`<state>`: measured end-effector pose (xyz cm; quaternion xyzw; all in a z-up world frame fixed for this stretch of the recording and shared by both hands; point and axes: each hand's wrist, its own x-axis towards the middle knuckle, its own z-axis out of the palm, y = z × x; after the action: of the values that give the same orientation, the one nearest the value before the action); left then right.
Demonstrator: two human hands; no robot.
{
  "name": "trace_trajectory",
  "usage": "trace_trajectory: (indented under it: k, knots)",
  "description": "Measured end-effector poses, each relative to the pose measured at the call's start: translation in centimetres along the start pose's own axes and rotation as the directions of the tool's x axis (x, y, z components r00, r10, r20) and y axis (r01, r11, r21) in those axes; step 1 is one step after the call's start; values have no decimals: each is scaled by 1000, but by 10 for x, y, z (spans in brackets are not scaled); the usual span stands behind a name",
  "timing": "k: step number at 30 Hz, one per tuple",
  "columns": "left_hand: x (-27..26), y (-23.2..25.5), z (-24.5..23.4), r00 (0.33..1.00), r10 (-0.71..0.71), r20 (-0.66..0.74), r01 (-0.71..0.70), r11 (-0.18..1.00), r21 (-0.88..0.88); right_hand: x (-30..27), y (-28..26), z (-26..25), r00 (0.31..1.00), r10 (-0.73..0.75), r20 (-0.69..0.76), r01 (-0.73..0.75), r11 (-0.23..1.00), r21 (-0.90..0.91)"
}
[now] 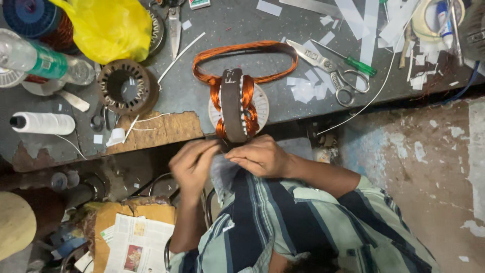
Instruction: The person winds copper wire around a laminated stator core, using a screwdriver to tuck and align the wire into slots. The person repeatedly rotates the core and adjusts the wire placement by hand.
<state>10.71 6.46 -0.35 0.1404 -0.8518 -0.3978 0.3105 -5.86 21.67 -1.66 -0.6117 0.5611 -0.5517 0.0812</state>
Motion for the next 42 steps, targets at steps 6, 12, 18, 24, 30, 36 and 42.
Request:
trace_trajectory:
  k: [6,12,18,24,30,36,42]
  knots:
    - [28,12,0,963,223,154,-211,973,-92,-3,-1,-9,992,120,44,-120,993,-2]
    - [32,11,-1,950,223,218,-188,967,-173,3,7,-6,991,135,7,-135,988,71]
    - [30,-4,-1,932,260,253,-264,964,-16,0,12,-3,992,129,-1,-128,989,71]
    - [28,2,-4,979,52,198,-44,998,-43,-1,11,-2,993,116,-9,-115,992,54]
    - [28,15,-6,992,-97,83,104,991,-87,-6,4,-3,998,67,9,-68,996,56]
    - [26,28,-13,979,41,201,-18,993,-114,2,1,-5,999,-44,6,44,992,-117]
    - [14,25,-8,945,302,-128,-293,952,83,6,-4,2,998,64,-29,-66,997,-47]
